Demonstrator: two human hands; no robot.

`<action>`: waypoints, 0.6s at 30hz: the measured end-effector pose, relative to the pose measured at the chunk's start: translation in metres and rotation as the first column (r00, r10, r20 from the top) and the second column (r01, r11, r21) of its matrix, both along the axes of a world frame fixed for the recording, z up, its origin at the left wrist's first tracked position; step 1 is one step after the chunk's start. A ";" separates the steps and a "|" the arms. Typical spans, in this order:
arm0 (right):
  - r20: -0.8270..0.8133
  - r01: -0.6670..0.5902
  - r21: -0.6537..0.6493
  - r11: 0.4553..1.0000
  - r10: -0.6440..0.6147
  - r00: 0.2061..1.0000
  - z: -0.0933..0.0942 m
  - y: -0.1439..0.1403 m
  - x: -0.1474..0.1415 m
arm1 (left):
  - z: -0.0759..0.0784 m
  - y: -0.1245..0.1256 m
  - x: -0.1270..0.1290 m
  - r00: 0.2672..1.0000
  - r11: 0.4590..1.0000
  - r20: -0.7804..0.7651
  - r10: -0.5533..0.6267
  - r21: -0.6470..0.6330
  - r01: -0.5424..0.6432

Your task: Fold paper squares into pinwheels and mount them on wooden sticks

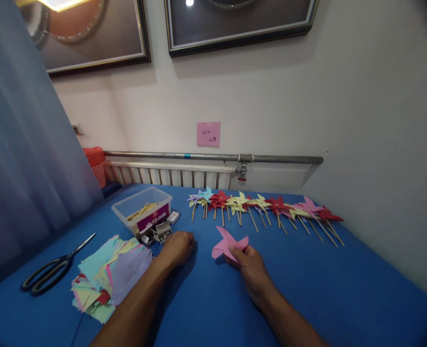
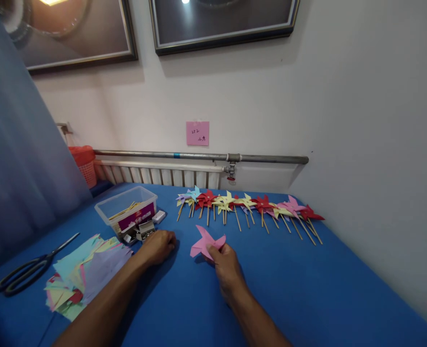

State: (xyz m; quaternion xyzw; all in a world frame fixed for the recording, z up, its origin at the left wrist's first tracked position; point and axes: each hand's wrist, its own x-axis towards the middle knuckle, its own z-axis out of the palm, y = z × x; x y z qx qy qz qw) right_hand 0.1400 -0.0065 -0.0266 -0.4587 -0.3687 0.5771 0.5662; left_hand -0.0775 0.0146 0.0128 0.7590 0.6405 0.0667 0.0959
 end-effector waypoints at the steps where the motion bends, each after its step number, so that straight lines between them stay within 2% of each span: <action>1: -0.001 -0.003 0.001 1.000 0.003 1.000 0.000 0.000 0.000 | 0.000 0.000 0.000 1.000 1.000 -0.009 0.002 0.004 -0.002; 8: -0.042 0.004 -0.015 1.000 -0.005 0.999 0.003 0.000 -0.001 | 0.000 -0.002 0.002 0.992 0.998 -0.115 -0.055 0.011 0.057; 12: -0.044 0.012 -0.020 1.000 -0.013 0.999 0.004 -0.001 -0.001 | -0.001 -0.001 0.003 0.989 0.999 -0.142 -0.032 0.021 0.035; 16: -0.048 0.009 -0.007 1.000 -0.009 0.999 0.004 -0.001 -0.001 | -0.003 0.000 0.004 0.993 0.999 -0.113 -0.027 0.032 0.030; 18: -0.058 0.004 0.002 1.000 -0.004 0.998 0.004 -0.002 -0.001 | -0.003 -0.001 0.006 0.999 0.997 -0.028 -0.037 0.064 0.039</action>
